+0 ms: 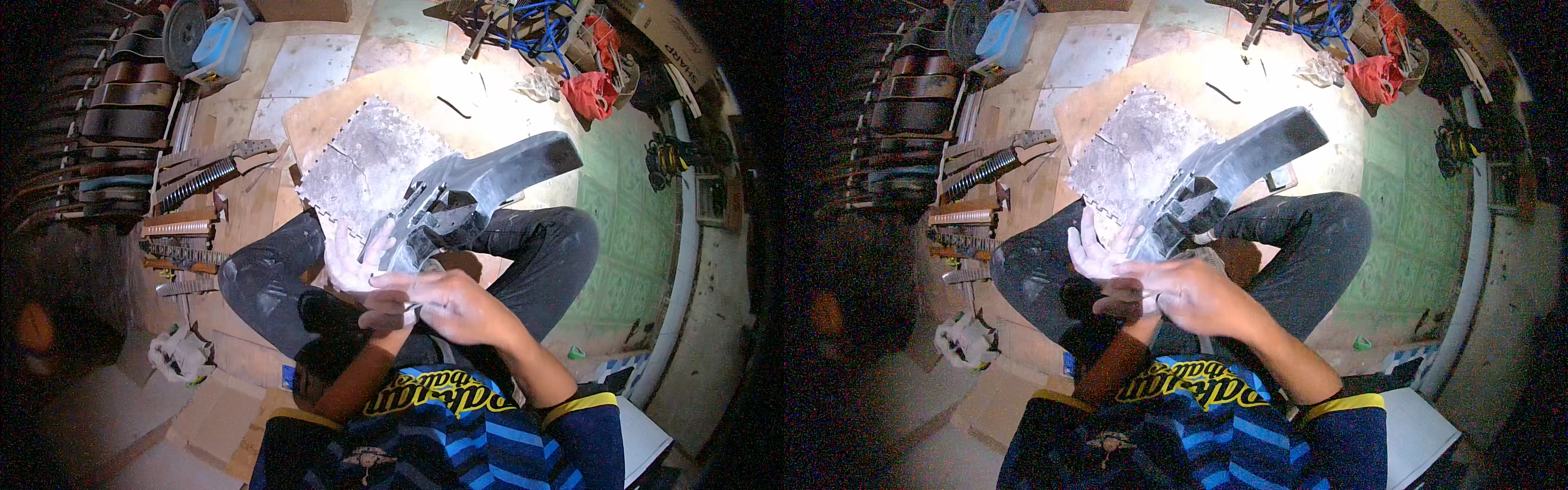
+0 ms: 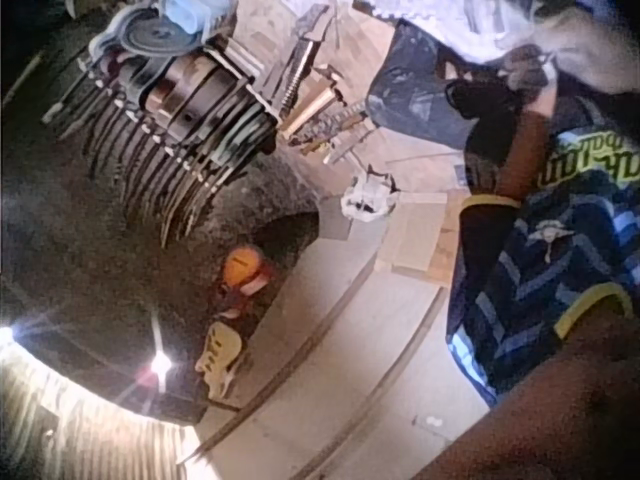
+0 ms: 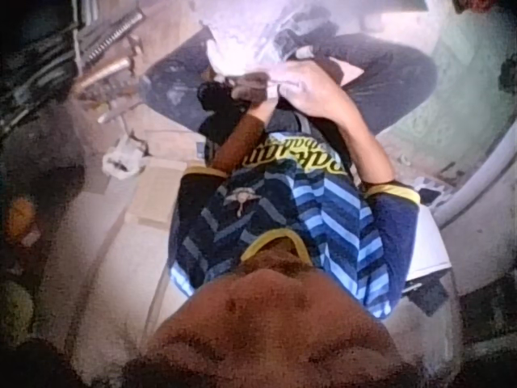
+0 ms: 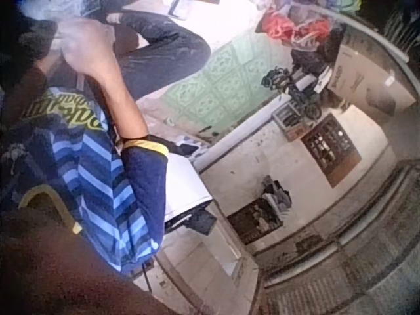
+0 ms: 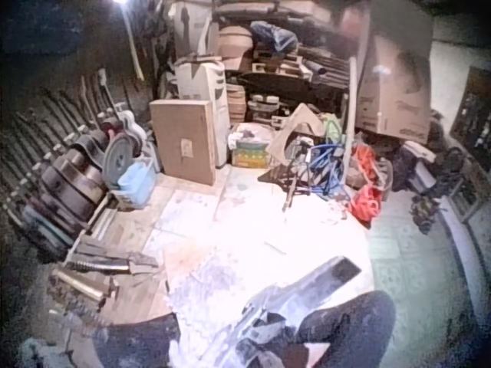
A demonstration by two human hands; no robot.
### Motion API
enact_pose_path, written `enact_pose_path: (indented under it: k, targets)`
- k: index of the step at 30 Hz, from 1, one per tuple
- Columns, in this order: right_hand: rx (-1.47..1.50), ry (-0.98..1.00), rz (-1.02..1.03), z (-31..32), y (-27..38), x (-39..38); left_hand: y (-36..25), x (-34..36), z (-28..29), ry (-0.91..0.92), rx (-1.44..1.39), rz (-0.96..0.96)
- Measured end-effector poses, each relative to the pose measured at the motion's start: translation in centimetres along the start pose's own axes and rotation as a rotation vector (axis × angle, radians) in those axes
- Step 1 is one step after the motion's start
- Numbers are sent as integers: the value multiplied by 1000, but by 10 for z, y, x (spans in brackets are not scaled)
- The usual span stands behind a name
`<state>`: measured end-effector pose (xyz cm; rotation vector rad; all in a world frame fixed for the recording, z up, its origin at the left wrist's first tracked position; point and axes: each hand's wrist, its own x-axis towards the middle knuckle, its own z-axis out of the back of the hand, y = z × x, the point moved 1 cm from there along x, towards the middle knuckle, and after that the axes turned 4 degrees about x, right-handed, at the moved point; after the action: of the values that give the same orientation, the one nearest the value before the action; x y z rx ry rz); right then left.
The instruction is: The person holds a dark guitar body and uses a piece of sandpaper to rub and smooth the edges and flat surfaces of the instrument while sitting on the floor.
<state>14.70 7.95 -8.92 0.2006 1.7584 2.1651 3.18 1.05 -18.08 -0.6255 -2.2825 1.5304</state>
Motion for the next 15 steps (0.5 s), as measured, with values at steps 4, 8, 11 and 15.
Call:
enact_pose_path:
  k: [4, 8, 11, 15]
  targets:
    - [-60, -90, -100, -12, 7, -2, -2, -3, 0, -9, 5, 7]
    - [200, -117, -45, -10, -22, -3, -3, -5, -3, -15, 3, 15]
    - [27, -158, -47, -21, -15, -3, -3, -1, 2, -21, 14, 34]
    - [94, -142, 94, -31, -22, -6, -11, 7, 0, 37, -77, 72]
